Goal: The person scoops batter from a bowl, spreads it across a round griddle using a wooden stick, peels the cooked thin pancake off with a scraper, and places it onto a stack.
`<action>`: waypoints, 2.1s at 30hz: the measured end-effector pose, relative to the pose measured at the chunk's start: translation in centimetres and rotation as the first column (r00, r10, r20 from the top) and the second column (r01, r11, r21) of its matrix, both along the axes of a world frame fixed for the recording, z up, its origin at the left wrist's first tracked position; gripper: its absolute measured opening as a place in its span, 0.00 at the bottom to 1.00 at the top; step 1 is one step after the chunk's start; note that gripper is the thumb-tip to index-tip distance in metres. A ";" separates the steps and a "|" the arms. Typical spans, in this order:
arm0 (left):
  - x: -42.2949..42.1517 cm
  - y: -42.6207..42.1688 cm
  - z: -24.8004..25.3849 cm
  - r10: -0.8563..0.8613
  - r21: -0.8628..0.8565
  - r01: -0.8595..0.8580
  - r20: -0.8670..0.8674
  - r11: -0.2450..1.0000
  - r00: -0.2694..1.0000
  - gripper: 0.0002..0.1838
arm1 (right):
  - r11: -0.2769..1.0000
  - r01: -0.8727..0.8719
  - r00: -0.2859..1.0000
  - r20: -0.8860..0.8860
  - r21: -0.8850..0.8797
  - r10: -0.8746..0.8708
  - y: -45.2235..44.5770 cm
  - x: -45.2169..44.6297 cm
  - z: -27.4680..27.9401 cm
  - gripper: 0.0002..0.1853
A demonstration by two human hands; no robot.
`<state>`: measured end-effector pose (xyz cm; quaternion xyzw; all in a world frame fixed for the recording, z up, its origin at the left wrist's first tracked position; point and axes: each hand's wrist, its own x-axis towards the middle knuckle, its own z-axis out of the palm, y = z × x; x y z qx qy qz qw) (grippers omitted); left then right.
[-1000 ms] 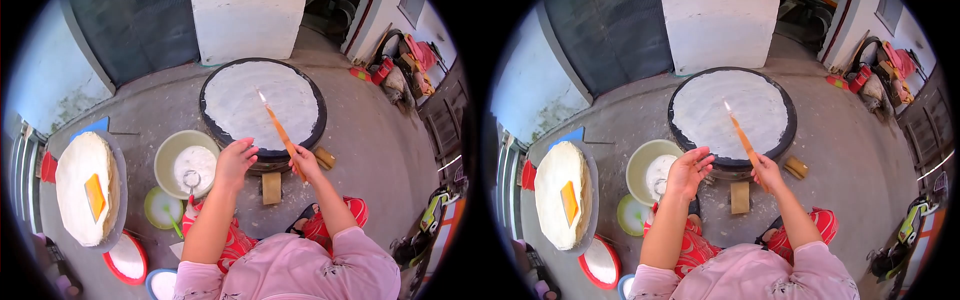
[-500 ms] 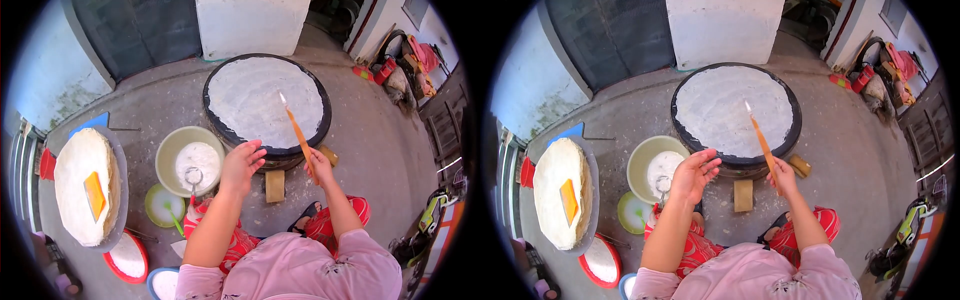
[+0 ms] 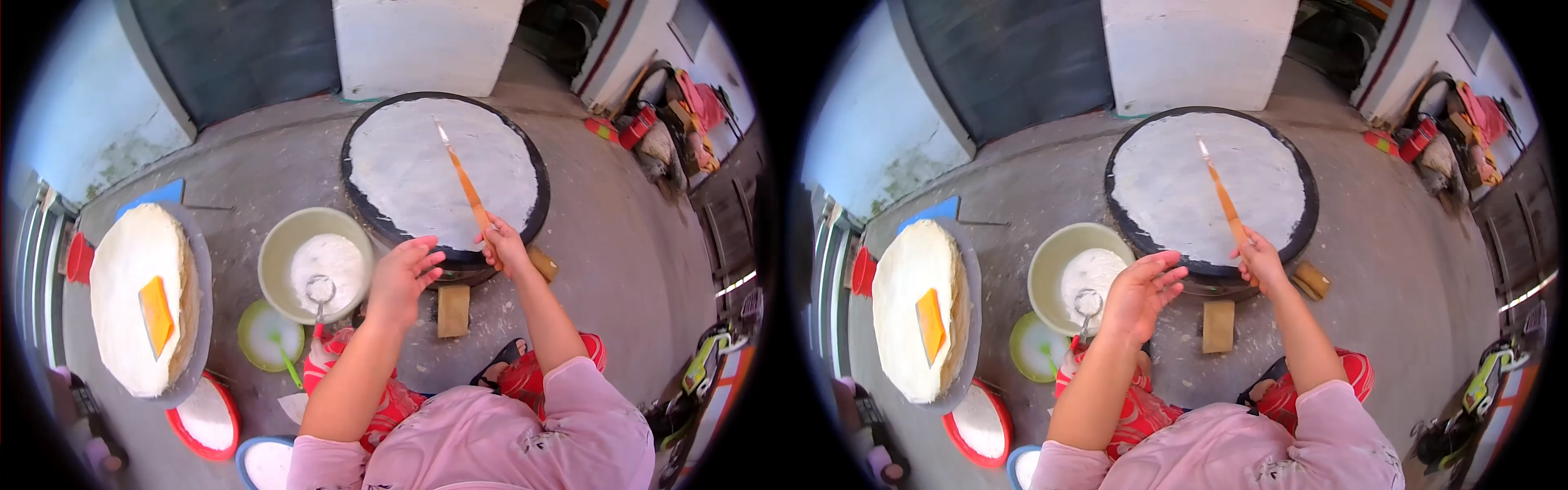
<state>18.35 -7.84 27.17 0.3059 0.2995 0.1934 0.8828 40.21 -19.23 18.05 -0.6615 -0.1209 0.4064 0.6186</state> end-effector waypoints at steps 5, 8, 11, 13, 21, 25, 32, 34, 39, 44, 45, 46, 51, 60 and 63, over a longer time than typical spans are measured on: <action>-2.5 1.9 2.5 0.124 -0.121 -0.104 0.171 0.987 0.977 0.16 | 0.961 -0.275 0.957 0.085 -0.036 0.277 1.8 -5.2 0.4 0.25; -8.2 5.3 3.6 0.343 -0.126 -0.321 0.446 0.939 0.827 0.17 | 0.910 -0.411 0.904 0.102 -0.050 0.414 2.3 -7.7 0.5 0.25; -14.2 8.0 0.1 0.702 0.121 -0.787 0.383 0.606 0.600 0.16 | 0.823 -0.557 0.805 0.170 -0.115 0.569 2.7 -9.9 1.3 0.26; -18.1 9.7 -8.9 0.897 0.648 -0.679 -0.012 0.344 0.442 0.18 | 0.760 -0.627 0.732 0.204 -0.174 0.650 3.7 -11.2 2.0 0.26; -27.6 1.0 -32.4 0.548 0.436 0.441 -0.820 0.785 -0.165 0.25 | 0.364 -0.605 -0.163 0.558 -0.708 0.814 12.0 -20.1 5.7 0.19; -29.6 1.2 -33.7 0.345 0.323 0.249 -0.937 0.913 -0.048 0.19 | 0.136 -0.365 -0.498 0.317 -0.921 0.807 16.6 -25.3 3.2 0.14; -30.5 -3.9 -27.2 0.612 0.602 -0.115 -0.768 0.790 0.187 0.16 | 0.118 -0.481 -0.272 0.276 -0.869 0.922 19.8 -27.7 -4.1 0.17; -29.6 -5.8 -26.5 0.670 0.681 -0.022 -0.713 0.732 0.209 0.16 | 0.128 -0.517 -0.198 0.263 -0.846 0.944 19.7 -27.9 -5.4 0.18; -30.3 -2.7 -32.5 0.614 0.617 0.016 -0.785 0.787 0.084 0.17 | 0.141 -0.567 -0.150 0.270 -0.812 0.951 19.1 -27.7 -7.1 0.20; -32.0 1.4 -34.9 0.647 0.649 -0.024 -0.761 0.760 -0.050 0.19 | 0.159 -0.554 -0.229 0.333 -0.817 0.915 18.8 -27.2 -6.9 0.19; -32.0 1.2 -34.8 0.647 0.649 -0.025 -0.761 0.760 -0.050 0.19 | 0.176 -0.539 -0.300 0.383 -0.823 0.874 18.8 -27.1 -7.0 0.19; -32.0 0.8 -34.7 0.659 0.660 -0.004 -0.751 0.752 -0.029 0.19 | 0.177 -0.540 -0.300 0.384 -0.823 0.873 18.9 -27.2 -7.1 0.19; -30.2 -2.5 -32.3 0.682 0.681 -0.046 -0.727 0.731 0.078 0.16 | 0.283 -0.424 -0.577 0.497 -0.860 0.648 18.4 -27.9 -8.8 0.21; -32.6 0.3 -34.1 0.607 0.609 -0.021 -0.792 0.793 -0.074 0.15 | 0.270 -0.445 -0.366 0.449 -0.854 0.815 16.8 -25.3 -3.2 0.19; -32.7 0.2 -31.8 0.605 0.606 0.026 -0.790 0.795 -0.100 0.12 | 0.214 -0.499 -0.334 0.415 -0.839 0.846 16.5 -23.9 -3.6 0.20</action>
